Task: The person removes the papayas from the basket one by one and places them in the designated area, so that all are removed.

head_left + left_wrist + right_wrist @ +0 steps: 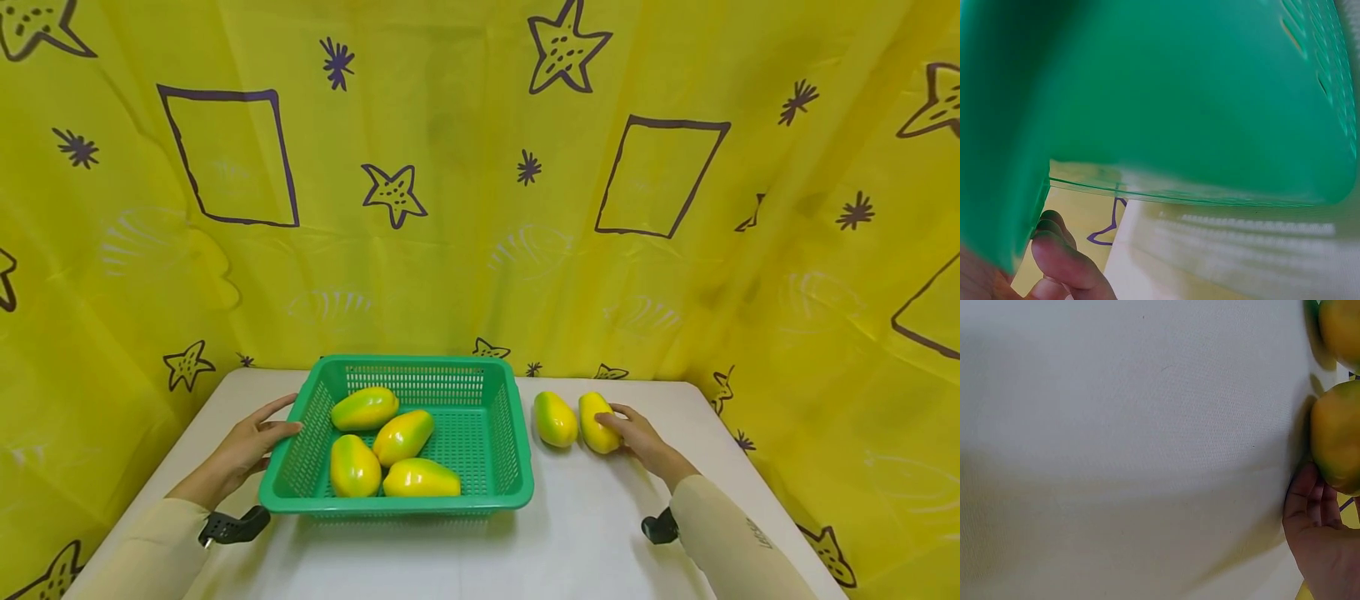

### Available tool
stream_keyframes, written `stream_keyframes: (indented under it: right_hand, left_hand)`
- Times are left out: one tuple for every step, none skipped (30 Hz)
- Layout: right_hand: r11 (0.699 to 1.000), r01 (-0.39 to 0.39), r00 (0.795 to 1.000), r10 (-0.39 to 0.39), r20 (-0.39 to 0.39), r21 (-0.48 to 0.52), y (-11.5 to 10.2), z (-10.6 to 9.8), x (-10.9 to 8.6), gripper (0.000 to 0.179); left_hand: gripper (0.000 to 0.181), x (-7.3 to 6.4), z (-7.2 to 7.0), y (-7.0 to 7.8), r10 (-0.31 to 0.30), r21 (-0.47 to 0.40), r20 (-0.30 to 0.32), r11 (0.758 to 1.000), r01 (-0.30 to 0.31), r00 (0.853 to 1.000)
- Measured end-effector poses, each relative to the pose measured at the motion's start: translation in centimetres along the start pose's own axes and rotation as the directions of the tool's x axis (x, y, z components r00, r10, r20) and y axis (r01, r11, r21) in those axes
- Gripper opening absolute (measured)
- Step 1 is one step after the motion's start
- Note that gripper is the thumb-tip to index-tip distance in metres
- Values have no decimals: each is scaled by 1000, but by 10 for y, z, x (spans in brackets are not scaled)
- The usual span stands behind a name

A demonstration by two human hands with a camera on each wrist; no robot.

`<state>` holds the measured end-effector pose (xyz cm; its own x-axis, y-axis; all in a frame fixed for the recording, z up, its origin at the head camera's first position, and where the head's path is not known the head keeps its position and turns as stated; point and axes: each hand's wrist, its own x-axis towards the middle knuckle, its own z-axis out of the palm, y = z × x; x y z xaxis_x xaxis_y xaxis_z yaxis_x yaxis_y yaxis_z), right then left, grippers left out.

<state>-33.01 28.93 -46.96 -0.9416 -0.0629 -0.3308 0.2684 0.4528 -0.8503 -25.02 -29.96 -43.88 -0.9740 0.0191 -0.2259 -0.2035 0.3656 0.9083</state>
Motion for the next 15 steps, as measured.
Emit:
stream_keyframes:
  right_hand:
    - [1000, -5, 1000, 5, -1, -1, 0, 0, 0, 78]
    - [1000, -7, 1000, 7, 0, -5, 0, 0, 0, 79]
    - [1000, -12, 1000, 12, -4, -6, -1, 0, 1, 79]
    - [1000, -17, 1000, 16, -9, -6, -1, 0, 1, 80]
    - [1000, -21, 1000, 21, -14, -4, -1, 0, 2, 80]
    - [1000, -20, 1000, 20, -15, -5, -1, 0, 2, 80]
    - [1000, -19, 1000, 19, -16, -7, -1, 0, 3, 80]
    - [1000, -17, 1000, 17, -16, -9, -1, 0, 3, 80]
    - [1000, -19, 1000, 19, -19, -8, -1, 0, 3, 80]
    - [1000, -18, 1000, 18, -19, -9, -1, 0, 4, 80]
    - [1000, -18, 1000, 18, -19, -7, -1, 0, 4, 80]
    - [1000, -17, 1000, 17, -18, -7, -1, 1, 4, 80]
    - [1000, -16, 1000, 16, -19, -4, -1, 1, 4, 80]
    - [1000, -15, 1000, 15, -21, -2, -1, 1, 4, 80]
    - [1000, -14, 1000, 14, -23, 2, -1, 1, 5, 80]
  left_hand:
    - [77, 0, 0, 0, -2, -1, 0, 1000, 2, 1000]
    - [77, 0, 0, 0, -3, -1, 1, 1000, 3, 1000]
    - [77, 1, 0, 0, -8, -2, 0, 1000, 8, 1000]
    - [77, 1, 0, 0, -9, -2, -1, 1000, 9, 1000]
    - [78, 1, 0, 0, -9, -2, 0, 1000, 9, 1000]
    - [78, 1, 0, 0, -9, 1, 1, 1000, 9, 1000]
    - [78, 1, 0, 0, -8, 3, 2, 1000, 8, 1000]
    - [78, 1, 0, 0, -10, 2, 1, 1000, 10, 1000]
    - [78, 0, 0, 1, -12, 3, 0, 1000, 12, 1000]
    - [78, 0, 0, 1, -16, -2, -2, 1000, 16, 1000]
    - [79, 0, 0, 1, -17, -1, -1, 1000, 17, 1000]
    - [79, 0, 0, 1, -17, -1, -1, 1000, 17, 1000]
    - [79, 0, 0, 1, -18, 0, 0, 1000, 18, 1000]
    - [79, 0, 0, 1, -21, -4, -2, 1000, 21, 1000]
    - [80, 0, 0, 1, -19, -4, -1, 1000, 19, 1000]
